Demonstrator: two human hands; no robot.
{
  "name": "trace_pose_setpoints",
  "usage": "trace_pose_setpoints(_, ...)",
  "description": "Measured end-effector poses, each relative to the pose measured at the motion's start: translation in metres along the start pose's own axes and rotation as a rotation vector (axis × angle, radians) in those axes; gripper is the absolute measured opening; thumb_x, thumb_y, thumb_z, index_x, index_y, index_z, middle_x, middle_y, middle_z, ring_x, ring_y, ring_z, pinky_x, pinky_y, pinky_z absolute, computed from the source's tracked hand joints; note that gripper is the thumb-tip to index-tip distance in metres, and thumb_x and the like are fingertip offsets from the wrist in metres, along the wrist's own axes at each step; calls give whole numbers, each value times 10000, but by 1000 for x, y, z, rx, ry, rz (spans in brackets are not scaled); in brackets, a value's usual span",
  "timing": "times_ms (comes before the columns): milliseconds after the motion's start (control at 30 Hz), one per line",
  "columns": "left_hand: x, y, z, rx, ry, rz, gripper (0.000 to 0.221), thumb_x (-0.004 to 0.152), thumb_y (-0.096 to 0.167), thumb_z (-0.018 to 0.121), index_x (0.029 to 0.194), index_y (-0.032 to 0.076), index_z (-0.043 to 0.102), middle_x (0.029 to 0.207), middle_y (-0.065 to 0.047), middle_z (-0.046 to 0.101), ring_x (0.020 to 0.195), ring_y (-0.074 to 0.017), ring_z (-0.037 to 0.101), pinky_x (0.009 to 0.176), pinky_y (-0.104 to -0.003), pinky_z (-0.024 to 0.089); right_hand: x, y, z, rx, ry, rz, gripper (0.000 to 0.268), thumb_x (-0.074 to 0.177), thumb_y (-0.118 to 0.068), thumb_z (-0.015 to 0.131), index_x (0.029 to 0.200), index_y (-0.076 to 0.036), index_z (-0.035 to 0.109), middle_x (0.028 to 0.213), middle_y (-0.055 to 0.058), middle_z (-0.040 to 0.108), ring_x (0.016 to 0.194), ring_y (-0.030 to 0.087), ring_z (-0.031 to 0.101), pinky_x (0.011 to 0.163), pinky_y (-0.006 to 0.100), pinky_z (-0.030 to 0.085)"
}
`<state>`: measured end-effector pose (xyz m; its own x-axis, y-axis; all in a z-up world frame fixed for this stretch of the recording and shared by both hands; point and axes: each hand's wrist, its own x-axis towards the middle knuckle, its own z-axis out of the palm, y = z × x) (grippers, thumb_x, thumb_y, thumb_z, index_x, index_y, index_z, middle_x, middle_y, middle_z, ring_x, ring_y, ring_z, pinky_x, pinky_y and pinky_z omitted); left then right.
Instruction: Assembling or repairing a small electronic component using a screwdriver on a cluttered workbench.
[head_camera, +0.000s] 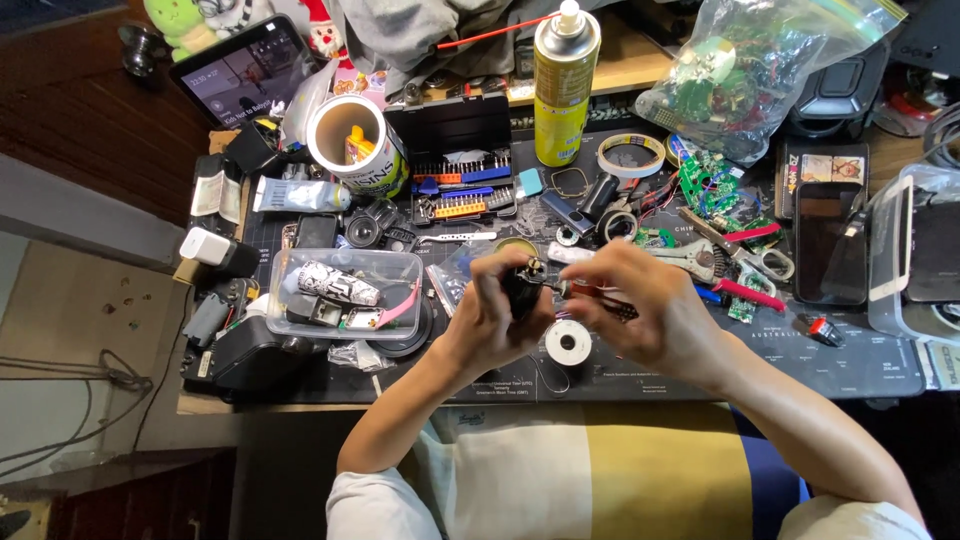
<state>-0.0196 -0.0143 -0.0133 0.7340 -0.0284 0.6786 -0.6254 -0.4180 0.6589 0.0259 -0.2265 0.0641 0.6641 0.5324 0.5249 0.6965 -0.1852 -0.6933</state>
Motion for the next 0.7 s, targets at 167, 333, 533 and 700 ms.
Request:
trace_pose_setpoints(167, 9, 4, -3, 49, 26, 53, 459, 933, 6, 749, 1269, -17, 437, 1015, -239, 726, 709, -394, 751, 576, -401, 609, 2, 6, -1, 36, 39, -58, 228, 946, -241, 861, 1146, -142, 811, 983, 46, 752, 734, 253, 746, 655, 358, 611)
trace_pose_setpoints(333, 15, 9, -7, 75, 36, 96, 454, 927, 2, 755, 1255, -8, 441, 1017, -224, 724, 719, -368, 747, 580, -409, 615, -2, 9, 5, -49, 49, -42, 181, 1051, -297, 737, 1091, -152, 837, 896, 21, 760, 666, 263, 741, 600, 331, 597)
trace_pose_setpoints(533, 15, 6, -3, 52, 56, 150, 438, 921, -9, 749, 1229, -8, 437, 987, -216, 707, 676, -353, 706, 564, -397, 597, 2, 10, 1, 37, 121, -86, 219, 903, -256, 909, 1065, -142, 817, 987, 47, 775, 671, 227, 713, 611, 335, 593)
trace_pose_setpoints(700, 28, 19, -10, 63, 64, 190, 445, 910, -15, 749, 1222, 4, 433, 1003, -195, 700, 710, -315, 696, 600, -372, 605, 0, 2, 6, -54, 130, -118, 128, 984, -270, 822, 1024, -150, 834, 936, 12, 791, 623, 225, 737, 596, 292, 598)
